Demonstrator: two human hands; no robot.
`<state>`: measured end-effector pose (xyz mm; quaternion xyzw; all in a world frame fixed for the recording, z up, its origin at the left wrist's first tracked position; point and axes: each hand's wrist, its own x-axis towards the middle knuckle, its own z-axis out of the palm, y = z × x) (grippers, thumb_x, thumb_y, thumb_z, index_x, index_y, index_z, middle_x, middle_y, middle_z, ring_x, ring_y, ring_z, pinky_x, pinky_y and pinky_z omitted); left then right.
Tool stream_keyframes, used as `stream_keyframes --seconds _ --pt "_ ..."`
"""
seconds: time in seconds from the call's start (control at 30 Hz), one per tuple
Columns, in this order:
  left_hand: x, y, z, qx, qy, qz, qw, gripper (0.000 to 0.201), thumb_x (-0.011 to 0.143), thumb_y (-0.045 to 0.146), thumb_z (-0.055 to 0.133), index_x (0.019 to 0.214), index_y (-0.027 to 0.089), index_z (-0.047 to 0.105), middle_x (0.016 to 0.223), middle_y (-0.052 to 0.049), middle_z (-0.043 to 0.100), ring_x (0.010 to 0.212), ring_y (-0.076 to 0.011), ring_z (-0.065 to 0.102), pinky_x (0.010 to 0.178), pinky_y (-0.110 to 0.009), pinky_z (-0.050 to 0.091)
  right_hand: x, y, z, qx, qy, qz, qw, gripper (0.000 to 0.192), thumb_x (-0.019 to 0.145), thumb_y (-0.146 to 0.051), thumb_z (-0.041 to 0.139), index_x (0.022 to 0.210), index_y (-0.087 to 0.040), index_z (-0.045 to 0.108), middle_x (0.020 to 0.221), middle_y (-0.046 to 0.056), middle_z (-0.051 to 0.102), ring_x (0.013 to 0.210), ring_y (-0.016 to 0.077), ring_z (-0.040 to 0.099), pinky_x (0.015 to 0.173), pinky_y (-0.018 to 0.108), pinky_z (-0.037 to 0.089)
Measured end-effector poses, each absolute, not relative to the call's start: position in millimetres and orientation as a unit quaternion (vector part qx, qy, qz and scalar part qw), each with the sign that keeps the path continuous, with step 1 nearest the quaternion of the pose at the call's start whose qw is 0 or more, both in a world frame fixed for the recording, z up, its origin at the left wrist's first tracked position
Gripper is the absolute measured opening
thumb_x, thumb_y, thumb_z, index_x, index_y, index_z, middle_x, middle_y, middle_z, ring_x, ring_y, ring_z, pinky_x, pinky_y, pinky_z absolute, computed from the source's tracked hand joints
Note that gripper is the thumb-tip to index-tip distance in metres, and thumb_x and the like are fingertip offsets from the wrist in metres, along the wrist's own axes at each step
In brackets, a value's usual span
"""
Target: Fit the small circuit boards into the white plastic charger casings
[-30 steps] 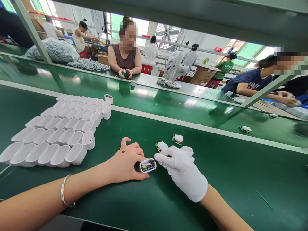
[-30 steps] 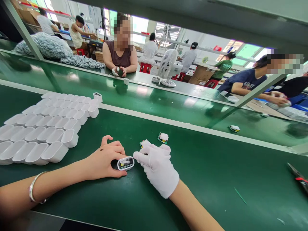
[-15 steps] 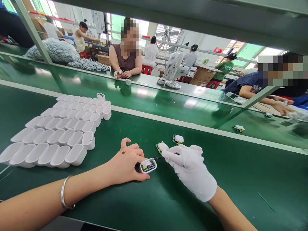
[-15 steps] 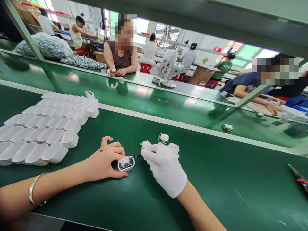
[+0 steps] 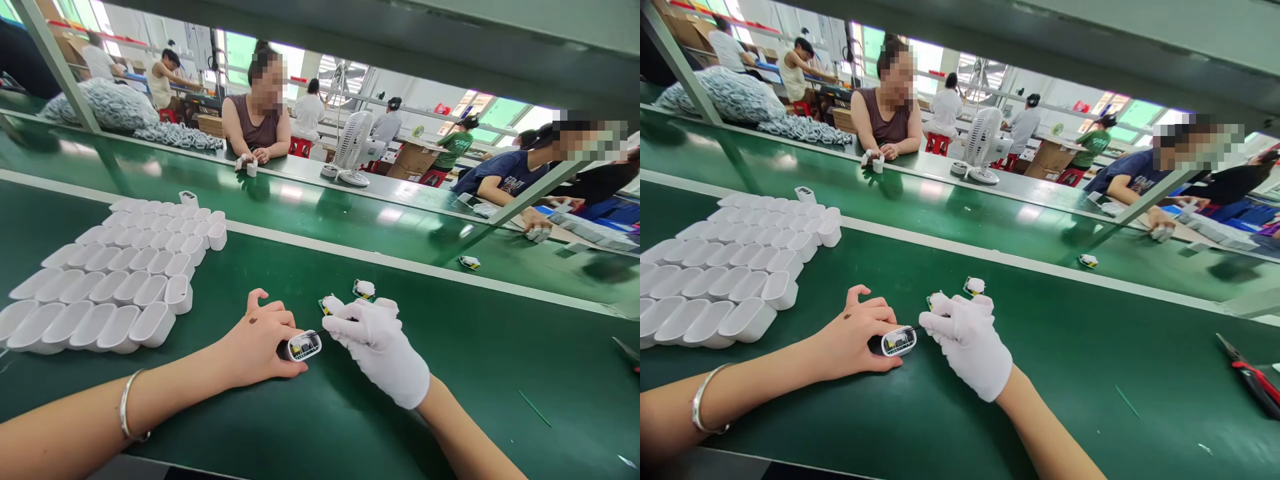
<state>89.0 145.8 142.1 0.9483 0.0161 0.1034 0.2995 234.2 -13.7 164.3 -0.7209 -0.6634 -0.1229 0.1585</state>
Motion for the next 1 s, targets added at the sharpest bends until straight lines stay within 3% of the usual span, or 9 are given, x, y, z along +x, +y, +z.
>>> stream_keyframes --seconds 0.17,0.43,1.0 --pt "88 145 142 0.952 0.016 0.103 0.289 0.01 0.07 0.032 0.072 0.074 0.027 0.065 0.074 0.007 0.06 0.078 -0.0137 0.053 0.098 -0.047 0.01 227 -12 167 -0.711 -0.671 -0.089 0.194 0.032 0.078 0.0 0.045 0.081 -0.025 0.064 0.071 -0.003 0.062 0.074 0.0133 0.053 0.069 0.032 0.022" --pt "86 144 141 0.953 0.006 0.122 0.277 0.01 0.071 0.033 0.07 0.072 0.025 0.065 0.075 0.006 0.062 0.077 -0.0139 0.054 0.099 -0.047 0.011 235 -19 175 -0.74 -0.64 -0.101 0.179 0.029 0.076 -0.001 0.047 0.077 -0.025 0.064 0.077 -0.006 0.064 0.064 0.0096 0.048 0.069 0.033 0.019" --pt "87 143 143 0.955 0.009 0.106 0.276 0.01 0.071 0.031 0.07 0.072 0.024 0.063 0.075 0.006 0.061 0.078 -0.0142 0.053 0.099 -0.049 0.01 233 -18 173 -0.747 -0.625 -0.112 0.197 0.026 0.078 -0.003 0.048 0.074 -0.024 0.064 0.073 -0.005 0.064 0.066 0.0096 0.049 0.069 0.032 0.019"
